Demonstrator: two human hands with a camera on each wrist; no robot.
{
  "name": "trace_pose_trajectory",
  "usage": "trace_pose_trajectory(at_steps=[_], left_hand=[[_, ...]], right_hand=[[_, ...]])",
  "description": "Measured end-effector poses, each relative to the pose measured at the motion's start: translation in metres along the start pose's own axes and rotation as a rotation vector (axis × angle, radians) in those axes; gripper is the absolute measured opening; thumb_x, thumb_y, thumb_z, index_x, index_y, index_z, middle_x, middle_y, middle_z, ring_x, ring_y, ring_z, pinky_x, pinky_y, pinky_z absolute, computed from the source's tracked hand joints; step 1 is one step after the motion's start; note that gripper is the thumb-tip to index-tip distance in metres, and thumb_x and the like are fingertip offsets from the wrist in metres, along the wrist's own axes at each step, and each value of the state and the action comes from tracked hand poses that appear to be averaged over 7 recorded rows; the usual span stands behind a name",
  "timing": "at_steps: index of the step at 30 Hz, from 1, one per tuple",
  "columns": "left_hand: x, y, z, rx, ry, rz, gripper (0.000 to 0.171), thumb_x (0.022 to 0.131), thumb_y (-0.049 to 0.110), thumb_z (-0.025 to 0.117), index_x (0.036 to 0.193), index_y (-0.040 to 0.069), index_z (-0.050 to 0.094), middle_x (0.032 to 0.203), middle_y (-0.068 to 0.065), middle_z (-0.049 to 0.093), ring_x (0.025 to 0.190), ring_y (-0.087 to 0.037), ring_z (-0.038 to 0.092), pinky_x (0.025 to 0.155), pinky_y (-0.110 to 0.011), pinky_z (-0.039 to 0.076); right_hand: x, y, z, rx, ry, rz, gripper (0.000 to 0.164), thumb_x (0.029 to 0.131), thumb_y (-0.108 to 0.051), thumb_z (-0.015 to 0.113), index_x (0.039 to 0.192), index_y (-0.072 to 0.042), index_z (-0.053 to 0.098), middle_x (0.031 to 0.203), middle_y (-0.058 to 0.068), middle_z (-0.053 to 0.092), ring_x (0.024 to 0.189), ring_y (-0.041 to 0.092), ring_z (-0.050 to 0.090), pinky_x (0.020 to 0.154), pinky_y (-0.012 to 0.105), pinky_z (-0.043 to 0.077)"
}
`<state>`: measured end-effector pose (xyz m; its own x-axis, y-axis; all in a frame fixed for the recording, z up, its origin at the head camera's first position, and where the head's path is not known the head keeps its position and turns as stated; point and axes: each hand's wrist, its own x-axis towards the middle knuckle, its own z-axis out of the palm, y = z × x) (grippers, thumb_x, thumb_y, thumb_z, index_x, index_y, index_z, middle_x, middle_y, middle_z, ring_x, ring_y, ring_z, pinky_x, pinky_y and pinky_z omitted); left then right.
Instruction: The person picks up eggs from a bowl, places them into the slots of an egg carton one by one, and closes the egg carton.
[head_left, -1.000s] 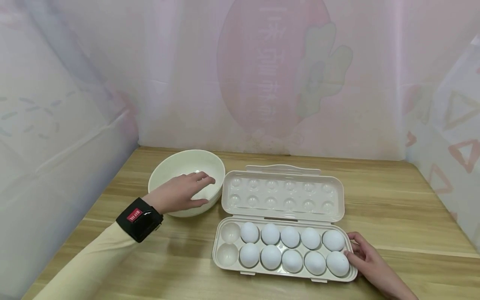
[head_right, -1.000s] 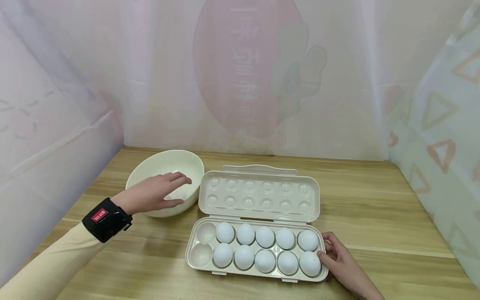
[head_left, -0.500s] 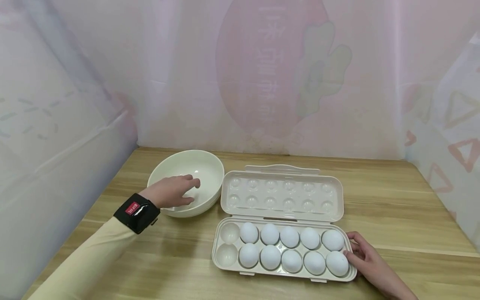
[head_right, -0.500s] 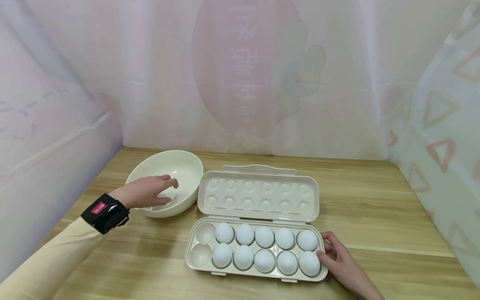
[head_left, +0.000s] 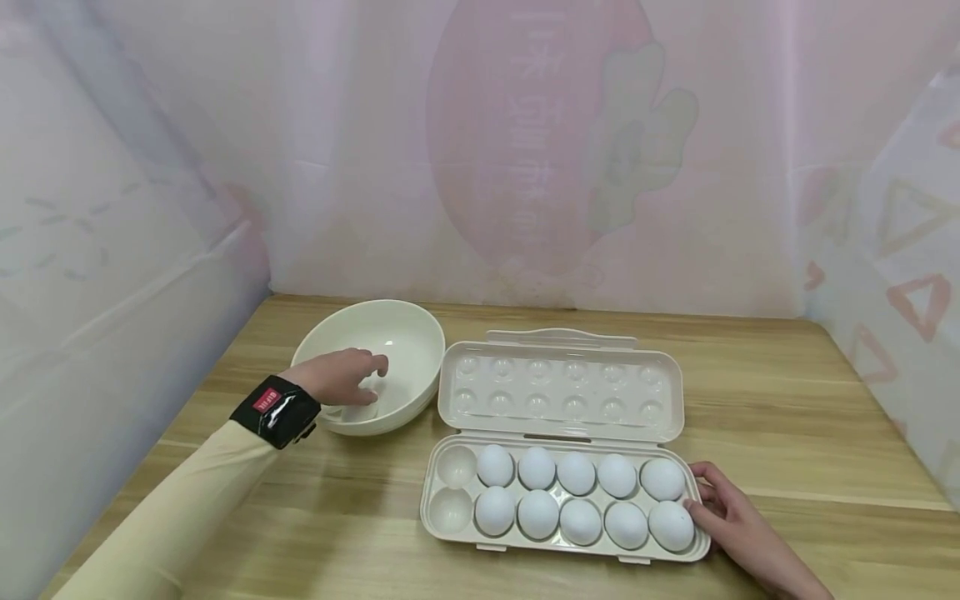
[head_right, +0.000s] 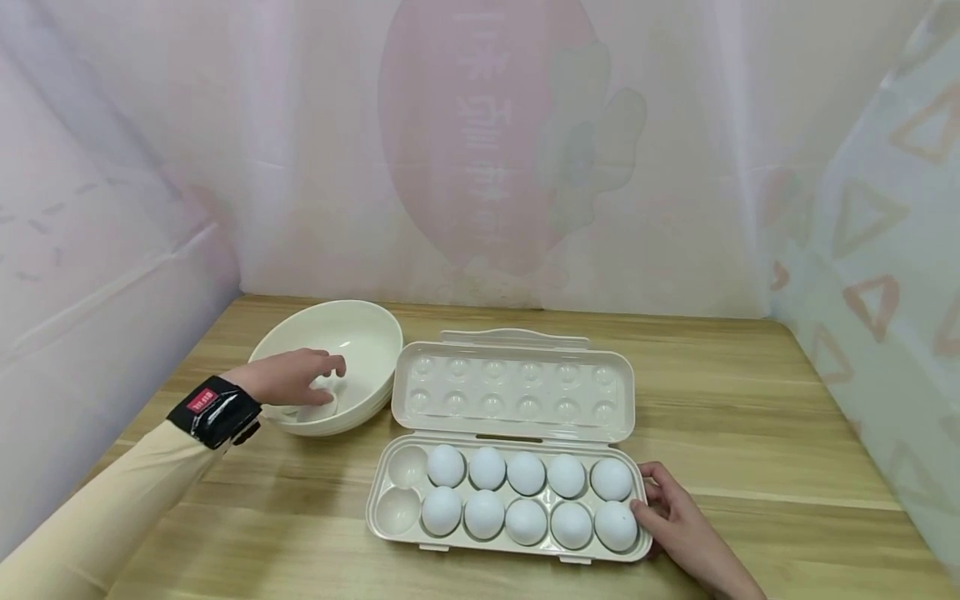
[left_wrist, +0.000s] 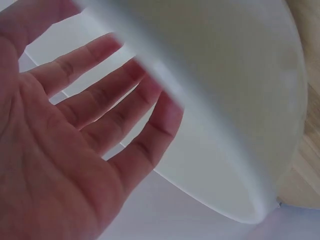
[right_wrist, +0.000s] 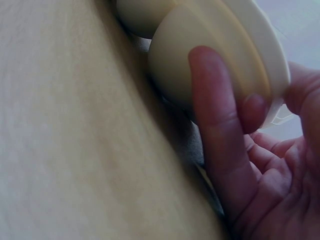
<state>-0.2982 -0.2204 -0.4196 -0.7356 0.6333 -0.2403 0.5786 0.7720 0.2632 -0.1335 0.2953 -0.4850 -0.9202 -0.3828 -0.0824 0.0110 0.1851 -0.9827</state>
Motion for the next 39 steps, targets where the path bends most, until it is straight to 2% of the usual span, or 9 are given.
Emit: trace_pose_trajectory(at_steps=[5,11,16,20,24,28,31,36,39], left_hand=[[0.002,0.001,0.0,-0.016,-0.045,-0.04,0.026,0.083,0.015,0.07,0.104,0.004,0.059,0.083,-0.008,0.061,0.074,-0.019,0.055,0.068,-0.036,0.046],[0.001,0.004,0.001,0.002,-0.068,-0.056,0.028,0.08,0.02,0.072,0.102,0.006,0.063,0.077,-0.002,0.058,0.07,-0.016,0.051,0.065,-0.033,0.044],[0.0,0.007,0.001,0.018,-0.071,-0.074,0.021,0.076,0.017,0.07,0.096,0.009,0.069,0.079,0.0,0.058,0.073,-0.017,0.049,0.067,-0.034,0.043],[0.0,0.008,0.003,0.008,-0.061,-0.053,0.017,0.074,0.011,0.069,0.091,0.012,0.07,0.079,0.001,0.058,0.072,-0.017,0.049,0.067,-0.033,0.042],[0.0,0.006,0.007,-0.01,-0.037,0.012,0.02,0.074,0.004,0.067,0.092,0.012,0.068,0.079,0.003,0.059,0.071,-0.016,0.049,0.067,-0.032,0.042],[-0.001,0.007,0.009,0.001,0.026,0.083,0.021,0.073,0.003,0.069,0.093,0.01,0.067,0.08,0.002,0.062,0.072,-0.015,0.052,0.071,-0.034,0.044],[-0.001,0.009,0.008,0.017,0.067,0.11,0.022,0.071,0.003,0.069,0.093,0.009,0.067,0.082,0.002,0.062,0.073,-0.016,0.053,0.073,-0.036,0.046],[-0.004,0.013,0.004,0.009,0.1,0.114,0.026,0.069,0.003,0.069,0.095,0.007,0.068,0.083,0.0,0.062,0.074,-0.017,0.054,0.071,-0.035,0.046],[-0.007,0.015,0.003,0.014,0.159,0.148,0.028,0.068,0.004,0.07,0.096,0.007,0.067,0.083,0.0,0.06,0.072,-0.015,0.053,0.067,-0.033,0.046]], right_hand=[[0.0,0.0,0.0,-0.007,0.004,0.001,0.034,0.099,0.0,0.044,0.118,-0.029,0.046,0.104,-0.005,0.066,0.087,0.016,0.065,0.064,0.037,0.056],[0.001,-0.001,0.0,0.007,0.004,-0.009,0.034,0.099,0.0,0.044,0.118,-0.027,0.046,0.104,-0.003,0.065,0.086,0.016,0.065,0.064,0.037,0.056],[0.003,-0.001,0.0,0.012,0.006,-0.011,0.034,0.099,0.001,0.043,0.118,-0.027,0.046,0.104,-0.002,0.065,0.086,0.016,0.065,0.064,0.036,0.056],[0.003,0.001,0.0,0.018,0.007,-0.01,0.034,0.099,0.002,0.043,0.118,-0.026,0.045,0.105,-0.002,0.065,0.086,0.017,0.065,0.064,0.036,0.056],[0.004,0.003,-0.002,0.028,-0.008,-0.027,0.037,0.099,0.004,0.041,0.119,-0.026,0.045,0.105,-0.001,0.064,0.086,0.016,0.065,0.063,0.035,0.055],[0.004,0.005,-0.003,0.029,-0.017,-0.032,0.039,0.099,0.005,0.04,0.119,-0.028,0.045,0.104,-0.002,0.065,0.085,0.015,0.065,0.063,0.034,0.055],[0.004,0.006,-0.004,0.024,-0.011,-0.028,0.039,0.099,0.005,0.04,0.119,-0.028,0.045,0.104,-0.003,0.065,0.085,0.015,0.065,0.063,0.034,0.055],[0.004,0.005,-0.003,0.018,-0.01,-0.032,0.037,0.099,0.005,0.041,0.119,-0.027,0.045,0.104,-0.002,0.065,0.085,0.015,0.064,0.063,0.034,0.055],[0.004,0.003,-0.002,-0.003,-0.005,-0.042,0.035,0.099,0.004,0.042,0.119,-0.024,0.045,0.104,-0.002,0.065,0.086,0.015,0.065,0.064,0.034,0.055]])
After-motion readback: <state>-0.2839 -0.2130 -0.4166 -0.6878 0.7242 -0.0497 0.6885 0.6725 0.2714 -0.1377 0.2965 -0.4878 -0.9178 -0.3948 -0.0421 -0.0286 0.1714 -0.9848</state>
